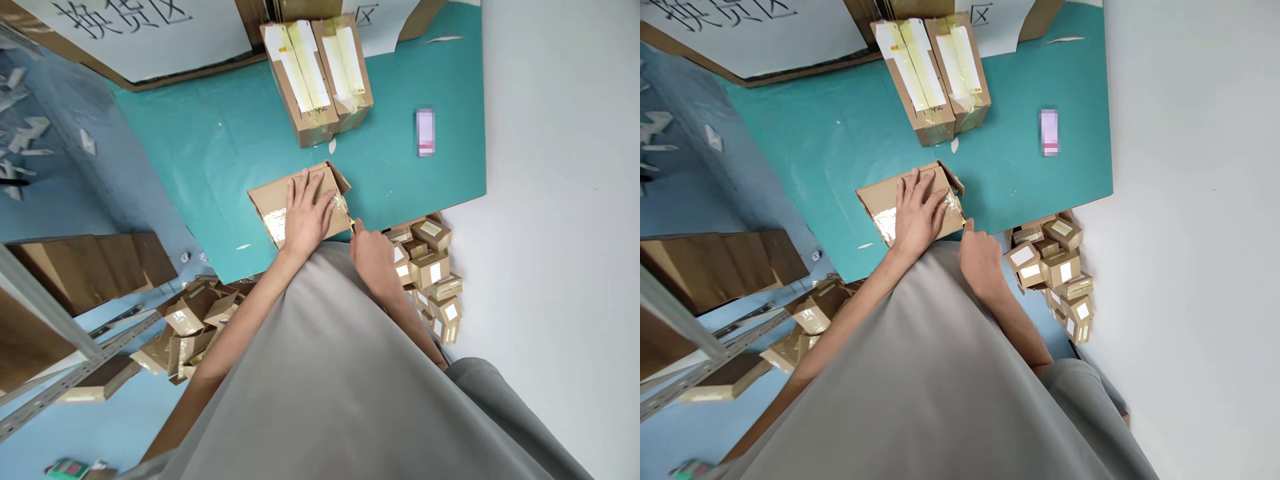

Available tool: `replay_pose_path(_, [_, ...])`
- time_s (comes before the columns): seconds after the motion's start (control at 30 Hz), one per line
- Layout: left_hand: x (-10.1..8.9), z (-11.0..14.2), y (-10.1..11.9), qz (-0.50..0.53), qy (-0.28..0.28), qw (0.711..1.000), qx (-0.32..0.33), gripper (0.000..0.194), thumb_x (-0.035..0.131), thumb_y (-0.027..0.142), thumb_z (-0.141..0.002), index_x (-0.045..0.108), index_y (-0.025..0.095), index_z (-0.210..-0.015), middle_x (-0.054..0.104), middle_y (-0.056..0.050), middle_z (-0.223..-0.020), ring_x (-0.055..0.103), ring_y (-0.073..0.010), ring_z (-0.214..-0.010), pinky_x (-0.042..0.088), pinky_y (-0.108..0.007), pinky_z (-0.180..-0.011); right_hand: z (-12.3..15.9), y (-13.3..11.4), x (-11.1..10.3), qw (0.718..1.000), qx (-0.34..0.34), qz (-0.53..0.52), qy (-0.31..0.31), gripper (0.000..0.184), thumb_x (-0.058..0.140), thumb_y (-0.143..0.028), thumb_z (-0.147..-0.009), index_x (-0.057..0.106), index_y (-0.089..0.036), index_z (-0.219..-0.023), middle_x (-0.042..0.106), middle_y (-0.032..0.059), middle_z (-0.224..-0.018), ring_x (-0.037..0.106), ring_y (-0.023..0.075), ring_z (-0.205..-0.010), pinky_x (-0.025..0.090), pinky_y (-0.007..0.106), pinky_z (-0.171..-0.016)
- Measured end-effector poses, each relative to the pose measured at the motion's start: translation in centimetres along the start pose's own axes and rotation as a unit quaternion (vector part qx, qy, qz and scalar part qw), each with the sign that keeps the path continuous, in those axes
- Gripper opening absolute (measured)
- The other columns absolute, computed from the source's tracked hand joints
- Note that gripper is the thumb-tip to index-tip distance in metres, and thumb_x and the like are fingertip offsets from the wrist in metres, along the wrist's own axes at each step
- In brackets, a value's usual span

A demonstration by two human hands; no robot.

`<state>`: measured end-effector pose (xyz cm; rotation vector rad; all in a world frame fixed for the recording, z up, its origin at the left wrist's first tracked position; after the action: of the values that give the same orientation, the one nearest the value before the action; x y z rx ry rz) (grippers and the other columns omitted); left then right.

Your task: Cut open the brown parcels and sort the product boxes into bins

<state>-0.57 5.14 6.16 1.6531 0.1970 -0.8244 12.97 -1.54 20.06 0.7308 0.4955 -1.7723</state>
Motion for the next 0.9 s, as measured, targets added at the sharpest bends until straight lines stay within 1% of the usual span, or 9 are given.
replay_pose_path(0.1, [0.0, 0.1, -0.2, -0.002, -0.006, 1.000, 0.004, 0.051, 0.054, 0.063, -0.111, 0.068, 0.036, -0.152, 0.055, -0.007, -0.175, 0.026, -0.0357, -0.177, 0.008, -0.070, -0.145, 0.4, 0.1, -0.6, 1.000, -0.004, -0.001, 0.007, 0.055, 0.035, -0.025, -0.120, 0.046, -0.010, -0.171, 0.083, 0.0234, -0.119, 0.083, 0.0343, -0.111, 0.062, 0.041, -0.096])
replay_pose_path(0.2, [0.0, 0.2, -0.4, -0.008, -0.012, 1.000, 0.011, 0.049, 0.053, 0.061, -0.112, 0.068, 0.035, -0.151, 0.053, -0.007, -0.177, 0.026, -0.0361, -0.177, 0.008, -0.072, -0.145, 0.6, 0.1, -1.0, 1.000, -0.003, -0.010, 0.020, 0.058, 0.034, -0.025, -0.120, 0.038, -0.012, -0.177, 0.083, 0.0233, -0.122, 0.083, 0.0342, -0.110, 0.062, 0.042, -0.097])
replay_pose_path(0.33, [-0.1, 0.2, -0.3, 0.004, -0.013, 1.000, 0.009, 0.053, 0.056, 0.066, -0.110, 0.067, 0.036, -0.152, 0.053, -0.008, -0.177, 0.026, -0.0376, -0.176, 0.008, -0.072, -0.144, -0.4, 0.1, -0.7, 0.999, -0.014, -0.019, 0.022, 0.062, 0.034, -0.024, -0.120, 0.031, -0.011, -0.180, 0.084, 0.0231, -0.120, 0.083, 0.0340, -0.111, 0.061, 0.043, -0.100])
replay_pose_path(0.43, [-0.2, 0.2, 0.0, 0.017, -0.009, 1.000, 0.005, 0.056, 0.055, 0.069, -0.109, 0.067, 0.035, -0.152, 0.054, -0.009, -0.176, 0.026, -0.0379, -0.176, 0.008, -0.072, -0.144, -1.3, -0.1, -0.3, 1.000, -0.013, -0.017, 0.019, 0.063, 0.035, -0.023, -0.119, 0.030, -0.011, -0.181, 0.083, 0.0241, -0.122, 0.083, 0.0338, -0.114, 0.062, 0.042, -0.100])
replay_pose_path(0.57, [0.0, 0.1, -0.1, 0.001, 0.000, 1.000, 0.009, 0.055, 0.053, 0.069, -0.110, 0.066, 0.037, -0.153, 0.056, -0.008, -0.174, 0.028, -0.0360, -0.176, 0.011, -0.070, -0.145, -2.0, -0.5, -0.1, 0.999, -0.014, -0.018, 0.029, 0.062, 0.035, -0.018, -0.118, 0.033, -0.010, -0.179, 0.083, 0.0250, -0.122, 0.082, 0.0335, -0.117, 0.062, 0.042, -0.101])
replay_pose_path(0.7, [0.1, 0.0, -0.3, -0.010, 0.012, 1.000, 0.004, 0.047, 0.052, 0.063, -0.112, 0.069, 0.039, -0.149, 0.056, -0.006, -0.175, 0.029, -0.0338, -0.176, 0.015, -0.070, -0.144, -2.5, -0.6, -0.3, 0.999, -0.016, -0.020, 0.033, 0.064, 0.032, -0.016, -0.117, 0.031, -0.010, -0.180, 0.083, 0.0247, -0.123, 0.082, 0.0326, -0.117, 0.063, 0.041, -0.099])
replay_pose_path(0.77, [0.1, -0.1, -0.2, -0.012, 0.011, 1.000, -0.005, 0.046, 0.048, 0.063, -0.114, 0.071, 0.037, -0.144, 0.056, -0.005, -0.175, 0.027, -0.0323, -0.177, 0.015, -0.069, -0.145, -2.7, -0.3, -0.3, 0.999, -0.020, -0.020, 0.031, 0.063, 0.032, -0.018, -0.117, 0.031, -0.011, -0.180, 0.083, 0.0242, -0.123, 0.082, 0.0329, -0.116, 0.063, 0.041, -0.099])
replay_pose_path(0.9, [-0.1, -0.1, 0.3, -0.014, -0.011, 1.000, -0.024, 0.060, 0.039, 0.071, -0.115, 0.074, 0.029, -0.139, 0.053, -0.004, -0.177, 0.021, -0.0332, -0.178, 0.010, -0.066, -0.146, -2.5, 0.6, -0.3, 0.999, -0.028, -0.027, 0.017, 0.064, 0.033, -0.024, -0.119, 0.028, -0.010, -0.181, 0.083, 0.0244, -0.123, 0.082, 0.0345, -0.114, 0.062, 0.044, -0.101])
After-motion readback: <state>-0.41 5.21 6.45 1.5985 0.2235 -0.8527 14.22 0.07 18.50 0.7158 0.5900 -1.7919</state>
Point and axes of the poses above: each hand's wrist, its own z-axis away from the middle knuckle, its own x-axis out of the palm, y = z × x, the point moved 1 cm from there along -z, towards the middle knuckle
